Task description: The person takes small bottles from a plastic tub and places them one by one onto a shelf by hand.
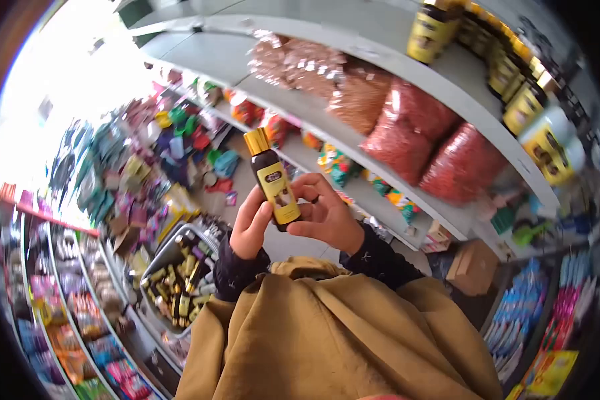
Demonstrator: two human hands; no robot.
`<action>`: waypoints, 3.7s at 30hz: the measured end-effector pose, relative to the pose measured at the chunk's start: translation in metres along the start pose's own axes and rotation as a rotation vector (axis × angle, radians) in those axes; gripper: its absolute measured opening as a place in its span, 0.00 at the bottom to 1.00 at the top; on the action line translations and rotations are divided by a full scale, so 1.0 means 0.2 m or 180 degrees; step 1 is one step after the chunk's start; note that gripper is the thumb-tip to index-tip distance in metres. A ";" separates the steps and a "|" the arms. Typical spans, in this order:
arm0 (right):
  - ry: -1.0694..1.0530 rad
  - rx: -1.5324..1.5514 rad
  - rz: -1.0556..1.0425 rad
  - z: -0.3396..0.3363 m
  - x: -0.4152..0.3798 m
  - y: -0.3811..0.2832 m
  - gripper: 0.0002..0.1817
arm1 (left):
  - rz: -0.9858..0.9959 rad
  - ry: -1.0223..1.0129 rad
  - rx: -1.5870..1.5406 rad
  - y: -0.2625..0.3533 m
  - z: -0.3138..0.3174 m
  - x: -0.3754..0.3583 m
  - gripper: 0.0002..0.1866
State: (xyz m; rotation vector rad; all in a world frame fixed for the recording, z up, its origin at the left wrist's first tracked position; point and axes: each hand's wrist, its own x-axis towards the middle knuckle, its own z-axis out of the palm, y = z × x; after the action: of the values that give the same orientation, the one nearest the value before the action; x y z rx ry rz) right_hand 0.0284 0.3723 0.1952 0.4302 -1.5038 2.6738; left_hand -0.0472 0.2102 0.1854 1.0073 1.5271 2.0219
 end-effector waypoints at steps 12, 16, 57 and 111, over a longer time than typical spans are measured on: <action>0.0589 -0.2579 -0.0285 -0.17 -0.27 -0.33 0.41 | -0.0655 -0.0842 -0.0840 0.03 0.32 0.16 0.26; 0.0760 -0.2581 -0.0163 -0.19 -0.36 -0.34 0.43 | -0.0607 -0.1029 -0.0849 -0.04 0.37 0.18 0.26; 0.1033 -0.6023 -0.0934 0.24 -0.24 -1.88 0.16 | 0.1534 -0.1012 -0.0386 0.22 0.90 0.94 0.17; -0.0804 -0.6909 -0.0210 -0.35 0.15 -2.19 0.14 | 0.3954 -0.0312 0.1771 0.03 1.07 1.16 0.14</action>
State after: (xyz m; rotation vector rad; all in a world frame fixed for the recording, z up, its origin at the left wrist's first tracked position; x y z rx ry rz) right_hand 0.0593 0.6585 0.5330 0.4301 -2.8945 -0.1358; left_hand -0.0376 0.5072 0.2888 2.7384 1.5887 2.1073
